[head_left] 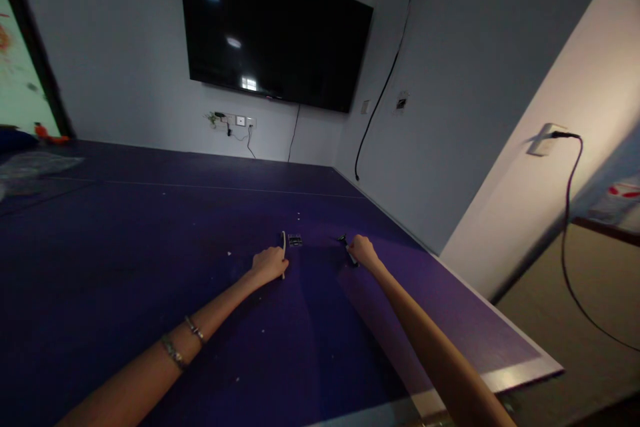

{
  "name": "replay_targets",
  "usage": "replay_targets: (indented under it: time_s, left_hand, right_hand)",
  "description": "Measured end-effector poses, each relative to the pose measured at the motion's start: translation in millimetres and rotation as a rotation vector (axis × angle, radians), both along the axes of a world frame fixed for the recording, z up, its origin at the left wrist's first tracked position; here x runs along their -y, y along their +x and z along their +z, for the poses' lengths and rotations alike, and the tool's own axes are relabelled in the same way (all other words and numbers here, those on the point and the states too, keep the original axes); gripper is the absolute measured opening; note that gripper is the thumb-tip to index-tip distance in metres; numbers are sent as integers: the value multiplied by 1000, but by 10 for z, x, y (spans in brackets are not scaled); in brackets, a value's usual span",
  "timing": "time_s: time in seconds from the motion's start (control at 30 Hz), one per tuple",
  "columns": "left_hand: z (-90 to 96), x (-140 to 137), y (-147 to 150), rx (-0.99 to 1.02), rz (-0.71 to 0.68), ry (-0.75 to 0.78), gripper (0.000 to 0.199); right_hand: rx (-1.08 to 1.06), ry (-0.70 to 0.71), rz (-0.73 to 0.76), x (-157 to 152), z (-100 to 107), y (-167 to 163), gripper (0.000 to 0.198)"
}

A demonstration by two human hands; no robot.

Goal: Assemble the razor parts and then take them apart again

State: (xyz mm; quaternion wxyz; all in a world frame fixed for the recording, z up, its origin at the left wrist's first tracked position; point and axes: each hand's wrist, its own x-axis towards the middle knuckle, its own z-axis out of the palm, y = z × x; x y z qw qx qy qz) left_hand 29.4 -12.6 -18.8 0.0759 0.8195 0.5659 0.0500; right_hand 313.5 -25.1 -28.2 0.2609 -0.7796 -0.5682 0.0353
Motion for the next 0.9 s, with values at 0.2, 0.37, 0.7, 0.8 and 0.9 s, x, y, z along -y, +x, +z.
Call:
replay_targets:
  time_s: [0.2, 0.37, 0.7, 0.8, 0.9]
  left_hand:
    - [125, 66, -9, 46, 17, 71, 31]
    - [231, 206, 163, 97, -87, 145, 31]
    - [230, 372, 366, 97, -201, 222, 33]
    - [209, 298, 337, 152, -241, 244, 35]
    - [186, 125, 250, 218, -267, 285, 26]
  right_hand:
    - [-142, 119, 146, 37, 109, -282, 13]
    - [-1013, 91, 319, 59, 150, -869, 29]
    - [-1360, 18, 378, 86, 217, -1087, 23]
    - [-1191, 50, 313, 44, 279, -869, 20]
    - [-786, 21, 207, 19, 377, -511, 15]
